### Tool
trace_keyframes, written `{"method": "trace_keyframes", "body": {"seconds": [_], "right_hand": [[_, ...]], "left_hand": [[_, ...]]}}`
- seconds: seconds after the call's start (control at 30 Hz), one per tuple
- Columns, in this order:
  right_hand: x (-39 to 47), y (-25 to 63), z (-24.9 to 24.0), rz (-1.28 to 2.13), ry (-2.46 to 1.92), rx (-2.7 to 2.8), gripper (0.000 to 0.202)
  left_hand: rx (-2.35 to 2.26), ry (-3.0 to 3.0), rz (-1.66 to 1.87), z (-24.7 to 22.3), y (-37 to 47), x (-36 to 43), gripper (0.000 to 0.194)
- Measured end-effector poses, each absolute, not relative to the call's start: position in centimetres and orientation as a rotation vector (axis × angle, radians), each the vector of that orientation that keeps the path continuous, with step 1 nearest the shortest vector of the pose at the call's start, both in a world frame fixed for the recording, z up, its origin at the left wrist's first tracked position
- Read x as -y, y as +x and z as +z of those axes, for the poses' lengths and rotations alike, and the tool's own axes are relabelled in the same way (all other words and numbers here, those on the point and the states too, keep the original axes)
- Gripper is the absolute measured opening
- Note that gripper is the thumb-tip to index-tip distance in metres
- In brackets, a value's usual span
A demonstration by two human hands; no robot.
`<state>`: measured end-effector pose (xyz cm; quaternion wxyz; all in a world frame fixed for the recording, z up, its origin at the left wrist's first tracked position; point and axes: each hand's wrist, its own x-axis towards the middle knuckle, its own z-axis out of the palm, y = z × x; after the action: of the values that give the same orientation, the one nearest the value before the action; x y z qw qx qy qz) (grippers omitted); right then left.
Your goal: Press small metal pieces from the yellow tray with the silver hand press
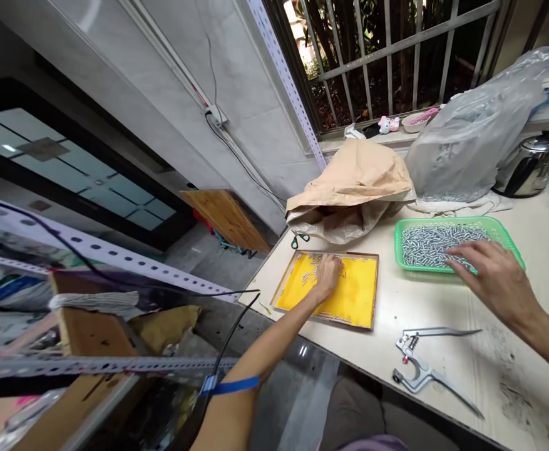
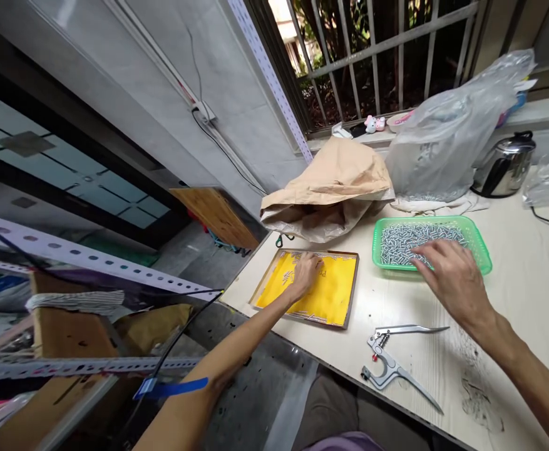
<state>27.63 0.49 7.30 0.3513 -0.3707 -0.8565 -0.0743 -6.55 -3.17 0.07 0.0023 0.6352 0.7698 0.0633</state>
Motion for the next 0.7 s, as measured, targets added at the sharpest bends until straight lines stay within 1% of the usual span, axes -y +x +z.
{"method": "trace_keyframes", "body": {"seconds": [0.1,0.2,0.27,0.33,0.4,0.5,0.6,0.7], "right_hand": [[3.1,28.1,6.2,0.010,-0.904,2.298,0.031],[7.4,29.3,4.7,0.307,-0.959,2.435,0.031],[10.1,30.4,3.7,0.513,-1.033,2.501,0.028],[12.3,31.3,2.7,0.660,-1.105,2.534,0.025],[14.0,31.8,1.8,0.727,-1.163,2.552,0.022],[15.5,31.9,0.9,0.730,-1.233,2.582,0.022],[16.3,31.5,0.5,0.699,-1.262,2.604,0.027],[16.6,31.4,0.2,0.721,-1.264,2.595,0.029]], "left_hand": [[-2.381,1.982,0.151,0.2,-7.1,2.1,0.023],[-2.314,1.994,0.153,0.8,-6.9,2.6,0.024],[-2.219,1.971,0.243,1.3,-5.8,4.0,0.023],[-2.029,1.833,0.445,1.8,-3.5,6.2,0.019],[-1.794,1.627,0.539,1.9,-0.6,9.1,0.019],[-1.576,1.421,0.535,1.2,3.6,13.1,0.019],[-1.558,1.341,0.467,0.0,6.0,15.3,0.018],[-1.605,1.309,0.392,-0.5,6.7,15.7,0.019]]}}
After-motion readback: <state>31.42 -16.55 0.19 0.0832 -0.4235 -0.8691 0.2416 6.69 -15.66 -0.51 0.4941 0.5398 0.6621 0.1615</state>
